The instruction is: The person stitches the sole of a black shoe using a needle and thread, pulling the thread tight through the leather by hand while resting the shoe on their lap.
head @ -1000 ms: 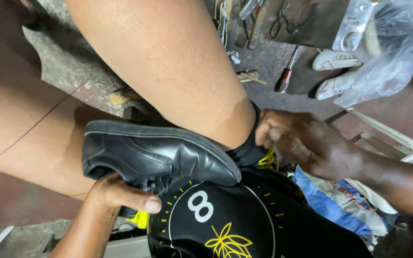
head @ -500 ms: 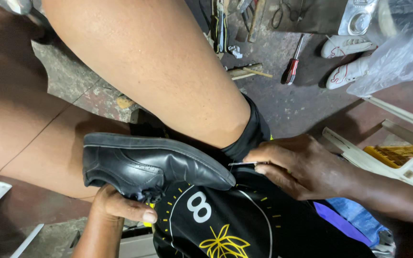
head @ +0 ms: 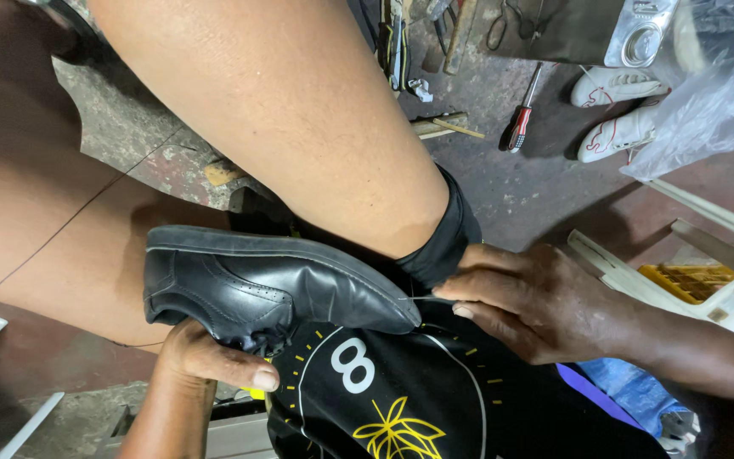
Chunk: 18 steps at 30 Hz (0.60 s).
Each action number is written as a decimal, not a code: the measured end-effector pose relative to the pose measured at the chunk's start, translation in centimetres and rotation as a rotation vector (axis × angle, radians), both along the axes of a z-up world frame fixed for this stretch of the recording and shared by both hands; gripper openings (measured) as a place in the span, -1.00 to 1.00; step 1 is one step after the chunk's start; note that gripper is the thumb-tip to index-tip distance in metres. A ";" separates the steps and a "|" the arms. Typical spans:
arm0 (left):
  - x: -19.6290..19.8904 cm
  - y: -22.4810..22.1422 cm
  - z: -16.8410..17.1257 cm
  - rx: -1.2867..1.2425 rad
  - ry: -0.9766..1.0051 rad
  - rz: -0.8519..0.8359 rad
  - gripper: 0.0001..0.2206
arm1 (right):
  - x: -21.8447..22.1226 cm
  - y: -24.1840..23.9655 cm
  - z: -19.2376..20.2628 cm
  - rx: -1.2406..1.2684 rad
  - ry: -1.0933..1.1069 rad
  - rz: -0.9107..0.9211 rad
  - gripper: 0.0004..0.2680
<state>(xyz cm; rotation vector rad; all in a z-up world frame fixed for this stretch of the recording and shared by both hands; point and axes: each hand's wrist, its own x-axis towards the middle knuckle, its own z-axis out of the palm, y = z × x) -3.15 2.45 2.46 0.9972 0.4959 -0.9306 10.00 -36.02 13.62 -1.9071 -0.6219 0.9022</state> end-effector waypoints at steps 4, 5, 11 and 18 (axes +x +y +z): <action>0.5 0.0 0.0 -0.004 -0.009 -0.008 -0.21 | 0.5 0.4 0.4 -0.039 -0.066 0.133 -0.73; 0.5 -0.1 0.1 0.003 0.000 -0.010 -0.21 | 0.5 0.5 0.4 -0.039 -0.076 0.126 -0.70; 1.2 -0.5 0.4 -0.001 -0.013 -0.009 -0.20 | -0.2 0.2 0.1 -0.087 -0.145 0.179 -0.58; 1.2 -0.3 0.4 -0.015 -0.019 -0.052 -0.18 | -1.5 -1.0 0.0 -0.209 -0.224 0.201 -0.58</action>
